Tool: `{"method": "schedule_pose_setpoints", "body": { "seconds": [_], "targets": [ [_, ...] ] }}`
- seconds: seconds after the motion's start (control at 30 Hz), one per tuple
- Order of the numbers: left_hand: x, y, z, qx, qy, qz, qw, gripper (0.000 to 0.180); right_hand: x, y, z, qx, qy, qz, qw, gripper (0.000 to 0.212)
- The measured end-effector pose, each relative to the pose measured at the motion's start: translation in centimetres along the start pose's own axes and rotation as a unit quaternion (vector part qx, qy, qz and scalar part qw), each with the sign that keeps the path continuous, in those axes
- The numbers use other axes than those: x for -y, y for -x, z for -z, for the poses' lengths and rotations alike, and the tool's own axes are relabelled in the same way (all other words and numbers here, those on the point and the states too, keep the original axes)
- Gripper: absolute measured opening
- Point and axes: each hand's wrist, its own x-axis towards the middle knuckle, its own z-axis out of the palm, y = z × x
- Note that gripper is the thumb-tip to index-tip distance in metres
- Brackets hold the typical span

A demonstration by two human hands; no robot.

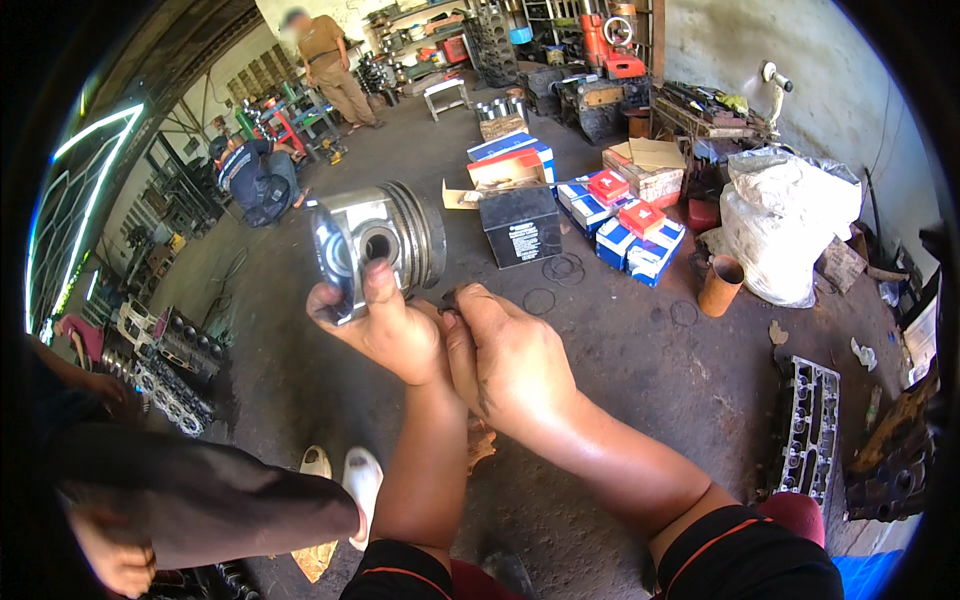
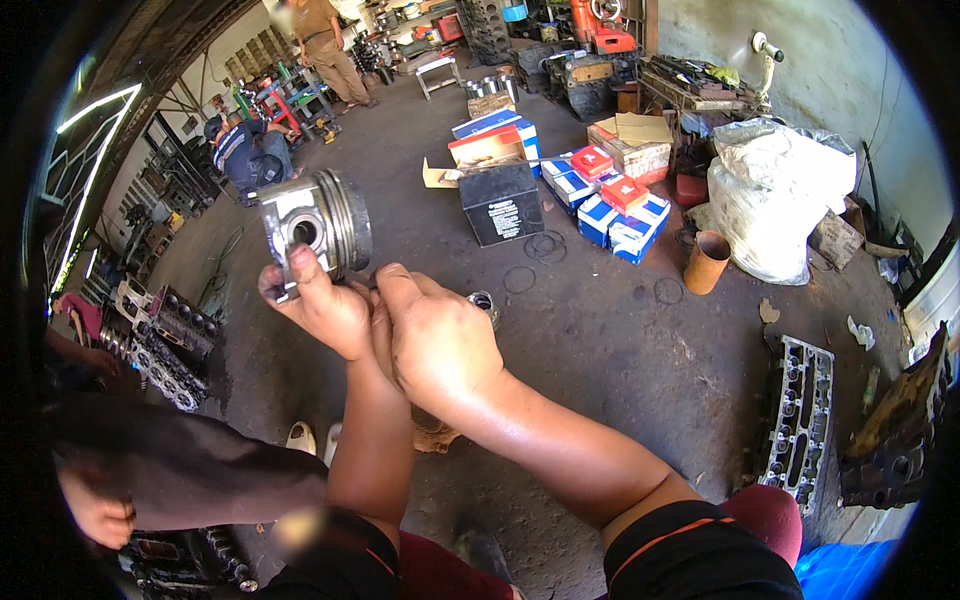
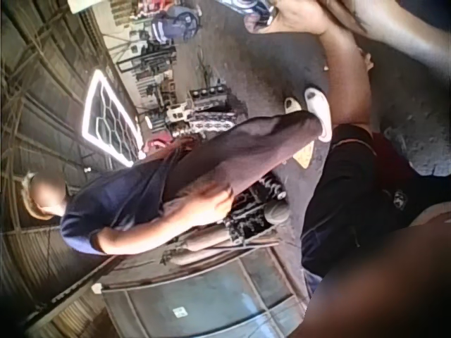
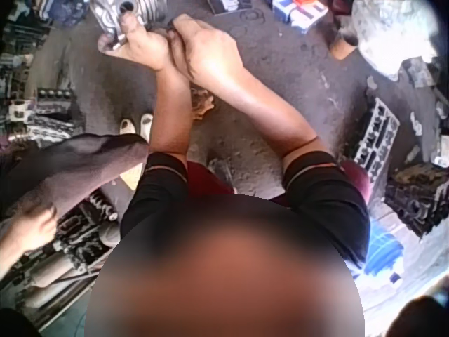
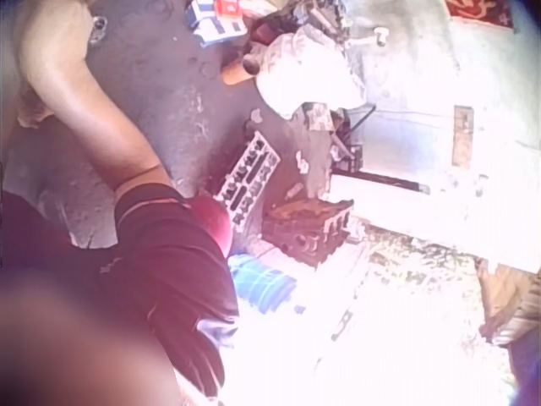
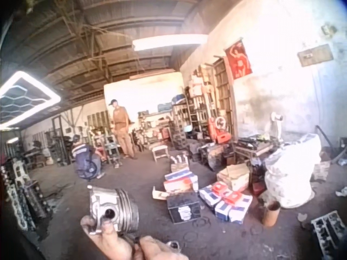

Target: The person sits on the floor and wipes several metal pistons with a cloth. They rotate each piston to clean different sides and grooves, then place them on the floor. Another person briefly enters the frame and hands over a piston ring.

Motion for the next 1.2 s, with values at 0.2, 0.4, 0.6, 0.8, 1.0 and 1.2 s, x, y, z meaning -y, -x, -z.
{"method": "schedule_pose_setpoints", "body": {
  "seconds": [0.2,0.4,0.6,0.8,1.0,1.2],
  "targets": [
    [-1.1,-0.7,0.4,0.066,0.013,0.004,0.998,0.060,0.2,0.4,-1.2,-0.054,-0.061,0.060,0.995,0.007],
    [-2.2,-0.5,0.4,0.096,0.027,0.116,0.988,0.059,-1.9,-1.2,-0.3,0.012,-0.096,0.124,0.988,0.008],
    [-2.1,0.1,0.2,0.087,0.063,0.113,0.988,0.058,-1.9,-1.0,-0.4,-0.025,-0.044,0.132,0.990,0.008],
    [-0.9,0.5,0.2,0.019,-0.003,0.083,0.996,0.043,-1.5,0.2,-1.4,-0.062,-0.027,0.075,0.995,0.007],
    [-0.2,0.7,-0.1,-0.037,-0.016,0.004,0.999,0.054,-1.4,0.4,-1.7,-0.060,-0.034,0.058,0.996,0.008],
    [-1.1,-0.2,0.5,0.054,-0.007,0.046,0.997,0.044,-2.4,-0.7,-1.3,-0.017,-0.085,0.103,0.991,0.009]
  ]
}}
